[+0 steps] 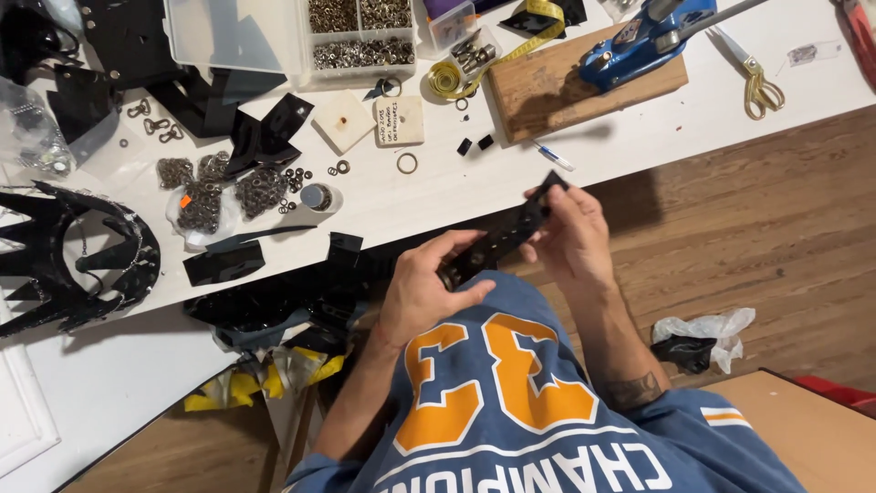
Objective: The person attaches metal studs to a black leather strap, pressing each stud through a hole by hand and using a pen to mark positions on the strap. They handle the strap piece by piece at a cluttered work table, turning it over and aligning studs along its length.
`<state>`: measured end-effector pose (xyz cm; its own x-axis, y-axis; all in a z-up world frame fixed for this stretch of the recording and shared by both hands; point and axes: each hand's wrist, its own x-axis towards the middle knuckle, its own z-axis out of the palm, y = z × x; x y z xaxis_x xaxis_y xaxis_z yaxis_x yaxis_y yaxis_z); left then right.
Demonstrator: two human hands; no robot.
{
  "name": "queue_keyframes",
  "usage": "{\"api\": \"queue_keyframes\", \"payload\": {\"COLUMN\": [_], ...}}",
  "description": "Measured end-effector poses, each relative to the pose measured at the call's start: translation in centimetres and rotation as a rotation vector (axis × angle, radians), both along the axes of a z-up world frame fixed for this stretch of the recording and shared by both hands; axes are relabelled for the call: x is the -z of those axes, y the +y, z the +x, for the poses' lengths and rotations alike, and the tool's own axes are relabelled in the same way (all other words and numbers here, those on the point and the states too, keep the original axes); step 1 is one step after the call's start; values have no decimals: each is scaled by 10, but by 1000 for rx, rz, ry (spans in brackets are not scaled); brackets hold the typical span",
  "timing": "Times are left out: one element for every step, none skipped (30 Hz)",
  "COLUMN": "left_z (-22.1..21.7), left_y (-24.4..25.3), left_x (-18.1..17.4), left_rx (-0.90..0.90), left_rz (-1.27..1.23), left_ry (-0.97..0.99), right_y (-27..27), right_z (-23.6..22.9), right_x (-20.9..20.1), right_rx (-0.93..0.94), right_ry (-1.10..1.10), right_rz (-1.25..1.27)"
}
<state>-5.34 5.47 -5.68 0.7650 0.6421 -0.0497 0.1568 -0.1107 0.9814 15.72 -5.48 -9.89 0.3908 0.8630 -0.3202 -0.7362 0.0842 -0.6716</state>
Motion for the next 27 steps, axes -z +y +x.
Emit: {"api": "queue_keyframes", "payload": {"left_z": [-1, -3, -6, -8, -13, -17, -23, -25, -29, -32, -31, -31, -31, -30, -30, -31, -30, -29, -29, -30, -31, -33, -32, -32, -32, -31, -29], "left_y": [2, 2, 3, 4, 7, 11, 12, 20, 26, 33, 41, 50, 58, 67, 73, 80, 81, 83, 87, 86, 85, 84, 83, 83, 81, 81, 83], "left_x": [8, 18, 27, 37, 42, 46, 51, 49, 47, 46, 52, 58, 64, 84, 104, 124, 133, 143, 151, 152, 153, 154, 147, 139, 131, 141, 151], "left_rx": [38, 38, 47, 58, 69, 15, -35, -20, -41, -61, -55, -52, -55, -55, -48, -42, -38, -43, -53, -53, -44, -35, -38, -68, -98, -102, -131], "left_rz": [228, 223, 204, 184, 186, 228, 265, 261, 325, 390, 386, 458, 531, 529, 566, 603, 599, 606, 616, 615, 685, 754, 753, 808, 862, 860, 819], "left_ry": [117, 118, 264, 408, 405, 388, 370, 367, 379, 391, 390, 439, 490, 491, 508, 525, 525, 504, 484, 485, 463, 441, 441, 382, 325, 328, 319], "right_y": [-3, -6, -10, -13, -13, -13, -16, -17, -16, -15, -18, -21, -22, -16, -13, -10, -6, -2, 5, 7, 9, 11, 12, 12, 13, 13, 16], "right_z": [1, 5, 9, 13, 19, 26, 31, 38, 45, 51, 59, 67, 75, 77, 78, 78, 77, 76, 75, 74, 74, 73, 73, 74, 74, 71, 69], "right_x": [1, 0, 0, -1, 1, 4, 6, 15, 25, 35, 61, 88, 114, 123, 132, 141, 143, 144, 146, 145, 145, 144, 142, 140, 139, 132, 125], "right_rx": [64, 64, 118, 172, 183, 235, 289, 302, 296, 289, 293, 249, 196, 195, 159, 121, 120, 115, 108, 107, 125, 143, 142, 168, 191, 187, 191], "right_ry": [-28, -27, -74, -121, -123, -177, -231, -233, -331, -429, -429, -606, -782, -781, -951, -1120, -1119, -1233, -1347, -1346, -1466, -1587, -1589, -1689, -1787, -1788, -1792], "right_rz": [-7, -12, -18, -23, -25, -51, -84, -92, -174, -256, -262, -349, -432, -434, -489, -542, -548, -629, -704, -705, -726, -746, -744, -726, -704, -700, -705]}}
